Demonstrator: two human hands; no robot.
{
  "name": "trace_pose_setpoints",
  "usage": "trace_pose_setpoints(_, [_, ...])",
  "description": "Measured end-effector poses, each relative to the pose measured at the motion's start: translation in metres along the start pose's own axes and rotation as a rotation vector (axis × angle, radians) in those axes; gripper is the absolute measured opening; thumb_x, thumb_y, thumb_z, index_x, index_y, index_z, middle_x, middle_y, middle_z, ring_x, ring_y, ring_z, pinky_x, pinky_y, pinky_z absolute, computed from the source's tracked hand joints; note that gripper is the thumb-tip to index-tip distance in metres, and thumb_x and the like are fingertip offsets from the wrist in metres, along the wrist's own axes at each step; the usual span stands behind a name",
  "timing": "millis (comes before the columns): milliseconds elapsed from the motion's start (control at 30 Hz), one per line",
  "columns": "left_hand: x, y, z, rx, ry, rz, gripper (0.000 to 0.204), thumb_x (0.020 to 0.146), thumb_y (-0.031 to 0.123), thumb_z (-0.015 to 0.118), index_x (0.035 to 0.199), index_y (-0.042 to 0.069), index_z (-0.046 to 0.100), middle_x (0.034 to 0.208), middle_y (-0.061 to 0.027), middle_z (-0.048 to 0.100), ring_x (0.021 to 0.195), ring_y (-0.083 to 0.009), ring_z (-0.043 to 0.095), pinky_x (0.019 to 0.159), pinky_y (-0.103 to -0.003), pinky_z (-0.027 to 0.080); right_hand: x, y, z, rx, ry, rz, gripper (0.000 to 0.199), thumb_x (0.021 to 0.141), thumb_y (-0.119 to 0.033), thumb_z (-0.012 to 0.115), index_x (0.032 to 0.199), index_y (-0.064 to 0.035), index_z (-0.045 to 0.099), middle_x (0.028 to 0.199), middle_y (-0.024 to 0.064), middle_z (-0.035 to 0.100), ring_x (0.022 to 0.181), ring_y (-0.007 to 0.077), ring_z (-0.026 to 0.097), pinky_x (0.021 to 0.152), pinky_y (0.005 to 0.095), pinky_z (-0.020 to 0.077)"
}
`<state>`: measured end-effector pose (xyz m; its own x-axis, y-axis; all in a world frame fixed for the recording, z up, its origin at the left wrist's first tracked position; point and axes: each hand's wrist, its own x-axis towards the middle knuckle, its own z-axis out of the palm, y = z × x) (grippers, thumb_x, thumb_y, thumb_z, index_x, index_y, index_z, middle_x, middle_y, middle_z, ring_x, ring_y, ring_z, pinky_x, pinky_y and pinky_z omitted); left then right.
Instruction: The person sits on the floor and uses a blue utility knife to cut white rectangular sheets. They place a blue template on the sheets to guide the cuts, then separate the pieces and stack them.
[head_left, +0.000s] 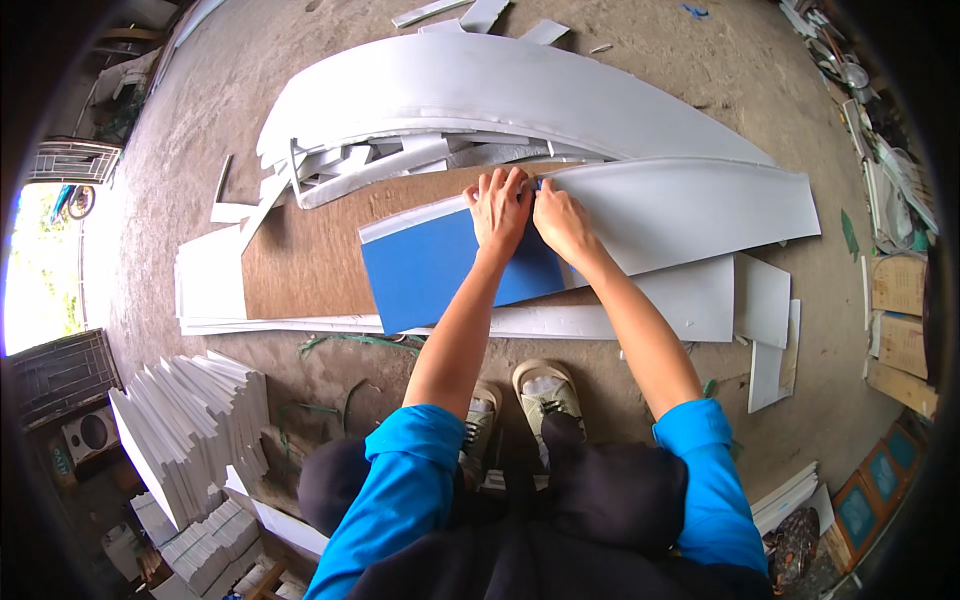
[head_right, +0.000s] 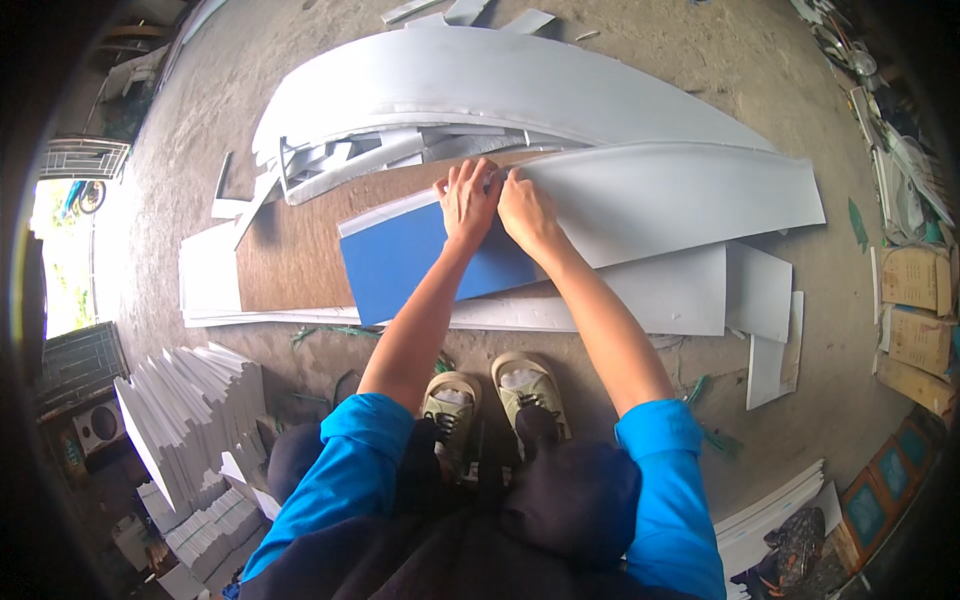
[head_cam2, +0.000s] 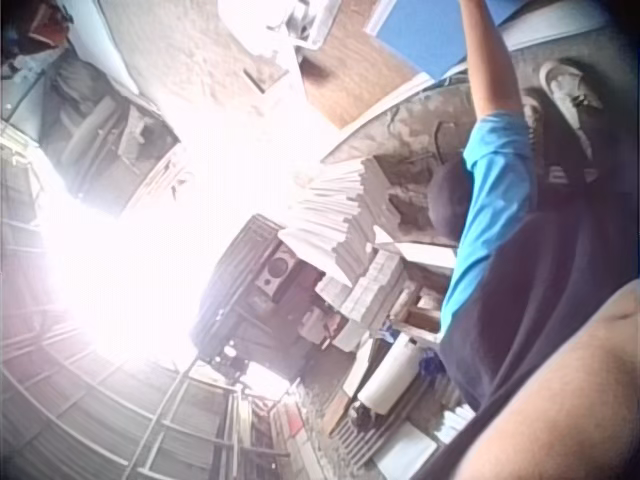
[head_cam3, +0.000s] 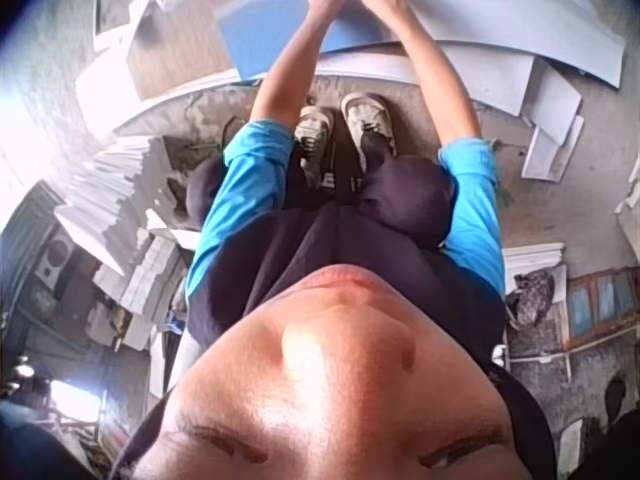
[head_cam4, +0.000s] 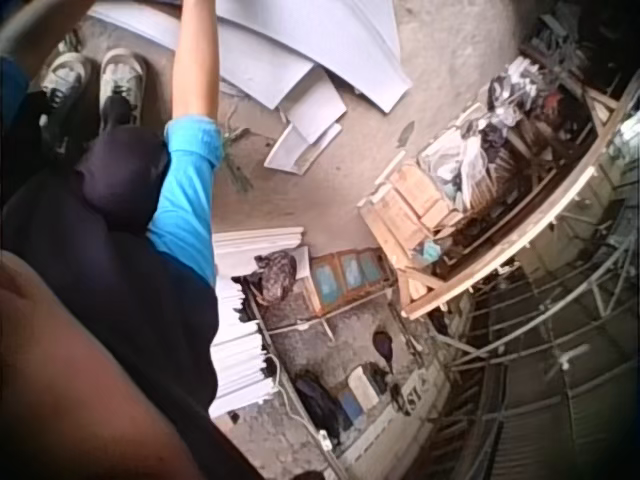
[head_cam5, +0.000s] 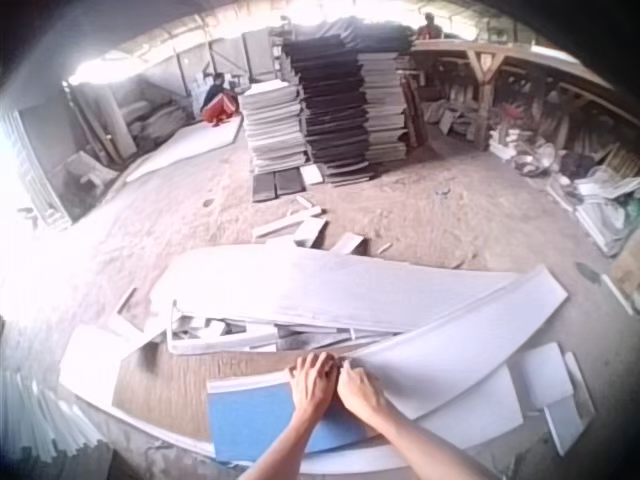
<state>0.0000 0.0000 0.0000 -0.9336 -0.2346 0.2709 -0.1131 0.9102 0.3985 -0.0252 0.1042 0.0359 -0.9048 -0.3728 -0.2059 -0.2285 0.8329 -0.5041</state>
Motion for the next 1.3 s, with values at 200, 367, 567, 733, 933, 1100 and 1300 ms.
trace_pose_setpoints(200, [-0.007,0.003,-0.001,-0.035,-0.007,-0.015,0.017,0.080,0.028,0.054,0.090,0.015,0.055,0.087,-0.0031,0.053,0.090,-0.0215,0.049,0.080,-0.039,0.031,-0.003,-0.003,-0.004,0.008,-0.064,0.048,0.032,0.079,-0.009,0.042,0.101,0.0119,0.049,0.077,0.0284,0.060,0.076,0.0386,0.061,0.067,0.0428,0.0506])
trace_pose_setpoints(367, [-0.001,0.002,0.000,-0.017,0.027,-0.006,0.015,0.080,0.027,0.055,0.089,0.015,0.055,0.087,-0.0025,0.054,0.091,-0.0209,0.049,0.081,-0.040,0.031,0.008,-0.011,-0.017,0.091,-0.296,0.213,0.026,0.078,-0.007,0.039,0.092,0.0106,0.053,0.071,0.0269,0.061,0.062,0.0333,0.063,0.061,0.0405,0.0519])
trace_pose_setpoints(567, [-0.001,-0.002,0.000,-0.010,0.022,-0.046,0.015,0.079,0.023,0.056,0.091,0.016,0.055,0.091,-0.0009,0.056,0.094,-0.0205,0.050,0.085,-0.040,0.030,-0.046,0.005,-0.006,0.204,-0.350,0.249,0.024,0.082,-0.008,0.038,0.093,0.0105,0.048,0.068,0.0270,0.059,0.056,0.0355,0.061,0.060,0.0431,0.0509])
trace_pose_setpoints(733, [-0.002,0.001,0.000,0.004,0.041,-0.038,0.014,0.080,0.023,0.054,0.091,0.016,0.055,0.090,-0.0010,0.055,0.094,-0.0202,0.050,0.086,-0.040,0.031,-0.111,0.029,0.011,0.183,-0.336,0.225,0.026,0.088,-0.015,0.036,0.095,0.0080,0.044,0.080,0.0332,0.056,0.081,0.0472,0.056,0.075,0.0518,0.0438])
trace_pose_setpoints(933, [-0.001,0.002,0.003,-0.003,0.045,-0.033,0.014,0.081,0.025,0.052,0.090,0.015,0.056,0.089,-0.0022,0.055,0.093,-0.0205,0.050,0.086,-0.040,0.031,-0.153,0.038,0.017,0.115,-0.313,0.220,0.026,0.088,-0.017,0.037,0.100,0.0058,0.040,0.078,0.0326,0.057,0.079,0.0465,0.057,0.072,0.0526,0.0443])
trace_pose_setpoints(1100, [0.003,-0.001,0.007,0.073,0.050,-0.064,0.019,0.084,0.027,0.049,0.089,0.011,0.057,0.089,-0.0036,0.056,0.093,-0.0215,0.051,0.085,-0.041,0.032,-0.167,0.038,0.030,0.016,-0.270,0.206,0.028,0.088,-0.022,0.039,0.103,0.0020,0.039,0.074,0.0282,0.059,0.075,0.0427,0.059,0.067,0.0516,0.0459])
trace_pose_setpoints(1300, [0.003,-0.004,0.006,0.020,0.019,-0.072,0.021,0.085,0.028,0.047,0.086,0.009,0.057,0.087,-0.0047,0.056,0.091,-0.0222,0.052,0.083,-0.041,0.032,-0.157,0.038,0.000,-0.033,-0.180,0.173,0.025,0.088,-0.024,0.041,0.098,-0.0021,0.047,0.065,0.0224,0.059,0.063,0.0409,0.059,0.060,0.0507,0.0471])
